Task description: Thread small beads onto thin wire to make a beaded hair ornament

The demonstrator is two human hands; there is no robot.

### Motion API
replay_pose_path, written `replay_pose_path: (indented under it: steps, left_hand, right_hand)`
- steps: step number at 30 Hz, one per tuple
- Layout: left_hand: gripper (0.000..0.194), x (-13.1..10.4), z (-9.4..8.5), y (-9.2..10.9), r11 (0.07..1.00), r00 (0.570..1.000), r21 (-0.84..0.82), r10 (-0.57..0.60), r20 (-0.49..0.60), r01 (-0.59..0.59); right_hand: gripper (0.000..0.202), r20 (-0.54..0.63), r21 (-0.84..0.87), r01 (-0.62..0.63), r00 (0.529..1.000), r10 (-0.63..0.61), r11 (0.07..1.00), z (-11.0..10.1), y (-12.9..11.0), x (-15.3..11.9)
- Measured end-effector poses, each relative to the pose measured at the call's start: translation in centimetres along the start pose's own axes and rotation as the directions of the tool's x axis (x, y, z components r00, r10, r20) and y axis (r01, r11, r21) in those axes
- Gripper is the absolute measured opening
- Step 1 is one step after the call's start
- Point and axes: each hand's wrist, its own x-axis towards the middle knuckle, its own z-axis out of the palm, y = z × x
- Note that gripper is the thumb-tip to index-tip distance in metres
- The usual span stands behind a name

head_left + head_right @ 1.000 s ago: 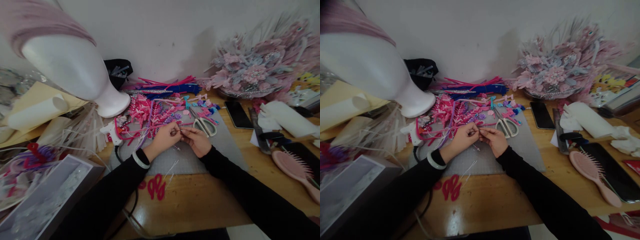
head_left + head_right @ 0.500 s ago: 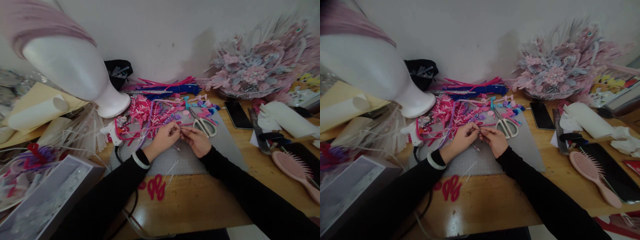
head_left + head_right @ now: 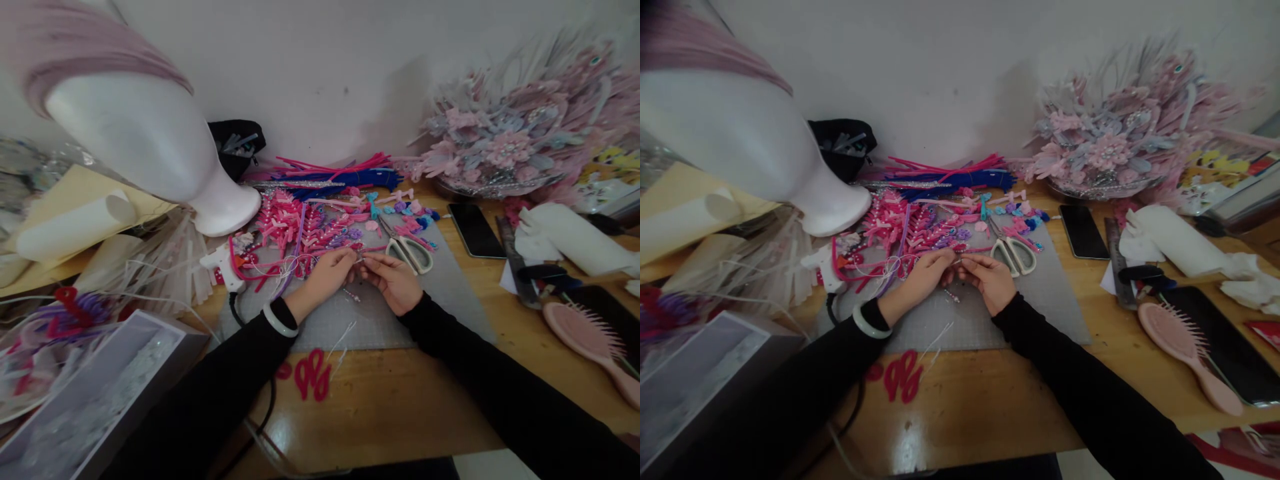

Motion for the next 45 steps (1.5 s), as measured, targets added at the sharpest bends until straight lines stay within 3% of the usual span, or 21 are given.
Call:
replay_pose_path:
  steps: [5, 10, 33, 45]
  left_hand:
    - [0.030, 0.31, -0.06, 0.16, 0.981, 0.991, -0.169, -0.081, 0.106, 0.098]
    - [0.026, 0.47, -0.29, 0.19, 0.960, 0.993, -0.262, -0.082, 0.088, 0.102]
    - [0.021, 0.21, -0.19, 0.30, 0.960, 0.991, -0.257, -0.093, 0.095, 0.115]
    - [0.017, 0.23, -0.10, 0.03, 0.967, 0.996, -0.248, -0.049, 0.068, 0.065]
  right_hand:
    - [0.016, 0.012, -0.032, 0.039, 0.999, -0.039, 0.999, -0.10, 0.06, 0.06]
    - [0.015, 0.004, -0.038, 0.036, 0.999, -0.036, 0.999, -0.06, 0.05, 0.06]
    - [0.017, 0.016, 0.021, 0.012, 1.000, -0.013, 1.000, 0.02, -0.08, 0.03]
    - [0.017, 0.037, 0.030, -0.011, 0.999, 0.010, 0.999, -0.12, -0.05, 0.07]
